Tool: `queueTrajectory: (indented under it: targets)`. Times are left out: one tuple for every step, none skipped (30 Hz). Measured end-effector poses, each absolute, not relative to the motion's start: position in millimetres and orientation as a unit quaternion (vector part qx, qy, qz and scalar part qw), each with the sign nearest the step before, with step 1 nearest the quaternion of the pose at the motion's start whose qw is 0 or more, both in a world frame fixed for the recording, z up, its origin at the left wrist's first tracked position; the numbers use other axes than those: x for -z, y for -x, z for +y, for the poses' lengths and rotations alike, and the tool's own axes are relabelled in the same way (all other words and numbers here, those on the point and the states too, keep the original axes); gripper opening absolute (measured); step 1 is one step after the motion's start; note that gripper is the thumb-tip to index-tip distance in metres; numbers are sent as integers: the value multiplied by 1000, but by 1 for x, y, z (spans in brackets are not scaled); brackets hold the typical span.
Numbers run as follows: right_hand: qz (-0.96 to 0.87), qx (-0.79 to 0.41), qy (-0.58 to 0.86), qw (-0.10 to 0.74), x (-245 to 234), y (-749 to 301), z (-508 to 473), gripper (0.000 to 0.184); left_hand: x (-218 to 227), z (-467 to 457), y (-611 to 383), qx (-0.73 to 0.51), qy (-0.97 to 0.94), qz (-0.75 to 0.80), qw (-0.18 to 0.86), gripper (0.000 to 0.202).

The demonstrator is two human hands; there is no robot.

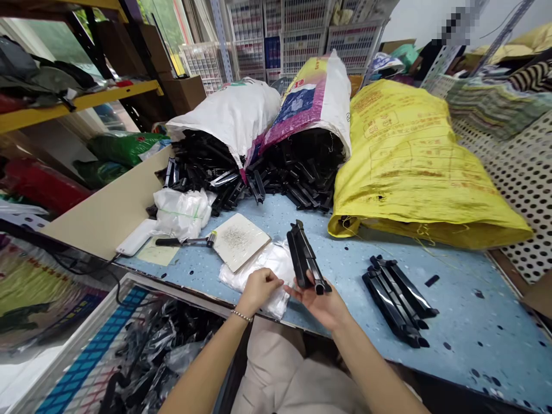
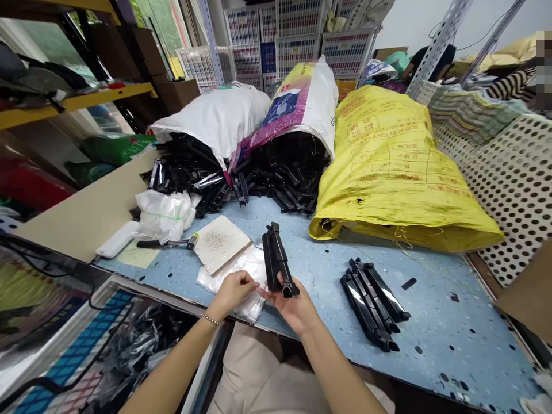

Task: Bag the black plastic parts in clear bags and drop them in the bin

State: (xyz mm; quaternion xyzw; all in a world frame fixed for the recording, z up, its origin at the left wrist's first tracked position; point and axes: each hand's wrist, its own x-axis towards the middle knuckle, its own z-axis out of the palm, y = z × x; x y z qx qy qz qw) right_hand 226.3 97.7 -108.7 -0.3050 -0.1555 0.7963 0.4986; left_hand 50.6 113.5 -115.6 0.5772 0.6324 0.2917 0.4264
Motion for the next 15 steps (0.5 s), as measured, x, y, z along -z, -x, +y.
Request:
queueTrajectory:
  targets:
    - [-144, -794, 298, 510, 110, -220, 102, 23, 114, 113, -50, -296, -579, 626, 430, 17]
    - [-136, -784, 306, 522, 113, -215, 106, 24, 112, 113, -48, -300, -581, 621, 433, 16]
    - [-131, -770, 323, 534, 116, -210, 110, 25, 109, 113, -46, -306, -582, 616, 433, 14]
    - [-126, -755, 342, 545, 120, -207, 112, 26, 106, 113, -42, -314, -583, 613, 432, 14]
    - [-123, -743, 357, 553, 124, -204, 114, 26, 104, 113, -38, -323, -583, 610, 428, 14]
    - [-121, -736, 365, 557, 127, -203, 116, 27, 101, 114, -34, -332, -584, 607, 425, 15]
    - [-119, -733, 368, 559, 129, -202, 116, 26, 98, 114, -30, -341, -585, 605, 419, 16]
    - [-118, -733, 368, 561, 131, -203, 116, 26, 96, 115, -26, -349, -586, 604, 413, 17]
    - [-120, -731, 369, 561, 131, -204, 115, 26, 94, 115, -22, -356, -583, 606, 408, 17]
    - [-126, -729, 372, 561, 129, -207, 114, 26, 93, 114, -19, -363, -586, 607, 395, 15]
    - [-133, -727, 375, 560, 127, -212, 112, 26, 92, 113, -16, -363, -602, 607, 371, 11]
    - [-142, -726, 376, 558, 124, -217, 109, 25, 92, 111, -14, -355, -632, 602, 334, 7]
    - [-149, -729, 372, 556, 121, -223, 105, 24, 93, 109, -13, -334, -673, 594, 289, 9]
    - [-150, -738, 363, 548, 117, -230, 99, 23, 94, 107, -12, -299, -716, 583, 241, 15]
    - [-142, -759, 348, 532, 114, -236, 91, 22, 96, 106, -12, -259, -754, 570, 198, 20]
